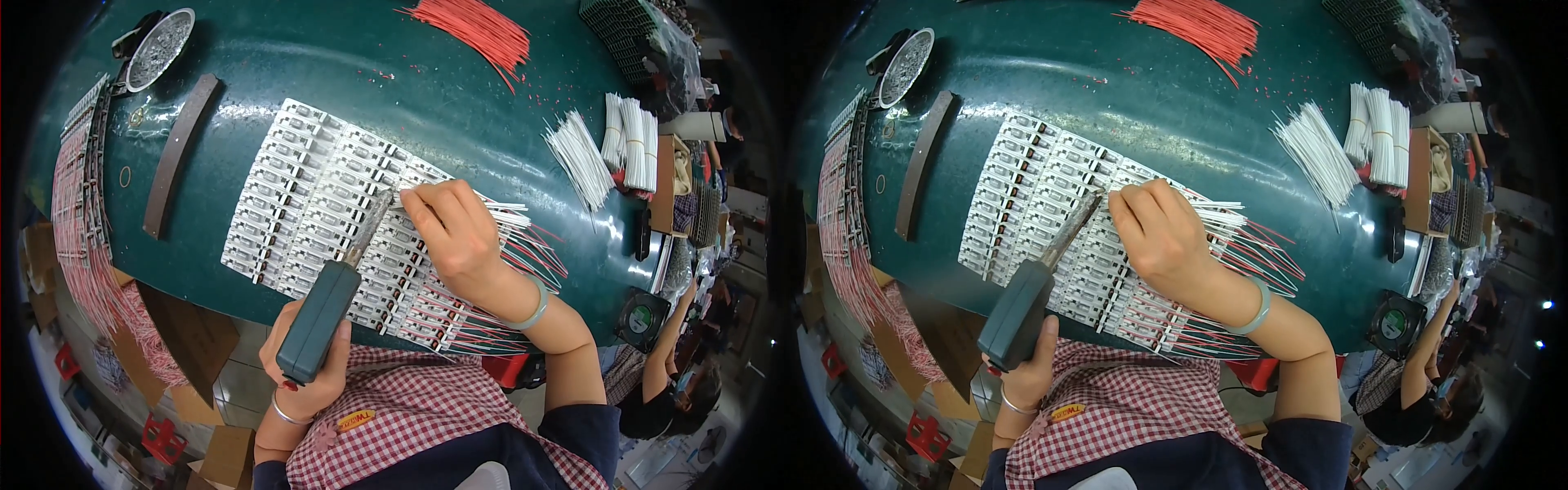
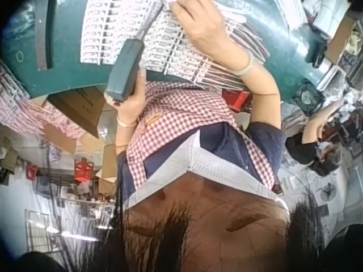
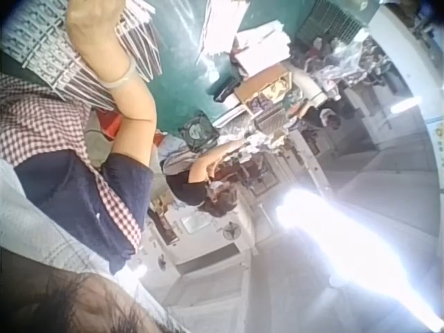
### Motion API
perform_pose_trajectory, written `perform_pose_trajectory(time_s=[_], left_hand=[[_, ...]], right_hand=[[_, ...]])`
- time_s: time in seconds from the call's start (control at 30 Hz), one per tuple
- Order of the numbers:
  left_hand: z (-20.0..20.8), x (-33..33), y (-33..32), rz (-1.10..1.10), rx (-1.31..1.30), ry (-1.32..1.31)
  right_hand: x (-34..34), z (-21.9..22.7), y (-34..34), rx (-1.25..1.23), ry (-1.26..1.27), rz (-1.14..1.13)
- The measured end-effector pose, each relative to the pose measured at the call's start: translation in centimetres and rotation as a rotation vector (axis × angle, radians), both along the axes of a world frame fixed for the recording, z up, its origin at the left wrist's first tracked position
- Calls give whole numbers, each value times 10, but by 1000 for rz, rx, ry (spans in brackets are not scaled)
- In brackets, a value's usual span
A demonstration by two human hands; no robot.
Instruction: The person solders wires to LED light strips using a soldering iron.
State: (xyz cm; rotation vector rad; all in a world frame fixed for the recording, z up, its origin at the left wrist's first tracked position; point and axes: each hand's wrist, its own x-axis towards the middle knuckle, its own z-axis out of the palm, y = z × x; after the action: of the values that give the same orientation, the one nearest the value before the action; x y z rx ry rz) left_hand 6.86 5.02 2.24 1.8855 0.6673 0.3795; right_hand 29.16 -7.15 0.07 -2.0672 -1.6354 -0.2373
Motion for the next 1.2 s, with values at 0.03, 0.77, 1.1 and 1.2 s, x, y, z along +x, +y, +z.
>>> perform_pose_trajectory(time_s=[0.03, 0.77, 1.1, 1.2], left_hand=[[1, 0, 0, -10, -12, 29], [-8, -14, -3, 41, 65, -58], [-4, -15, -3, 10, 45, -16], [-1, -13, -2, -18, 64, 4]], right_hand=[[0, 0, 0, -2, 3, 2], [-5, 0, -2, 48, -47, 4], [-9, -4, -1, 24, 18, 5], [-8, -4, -1, 19, 7, 23]])
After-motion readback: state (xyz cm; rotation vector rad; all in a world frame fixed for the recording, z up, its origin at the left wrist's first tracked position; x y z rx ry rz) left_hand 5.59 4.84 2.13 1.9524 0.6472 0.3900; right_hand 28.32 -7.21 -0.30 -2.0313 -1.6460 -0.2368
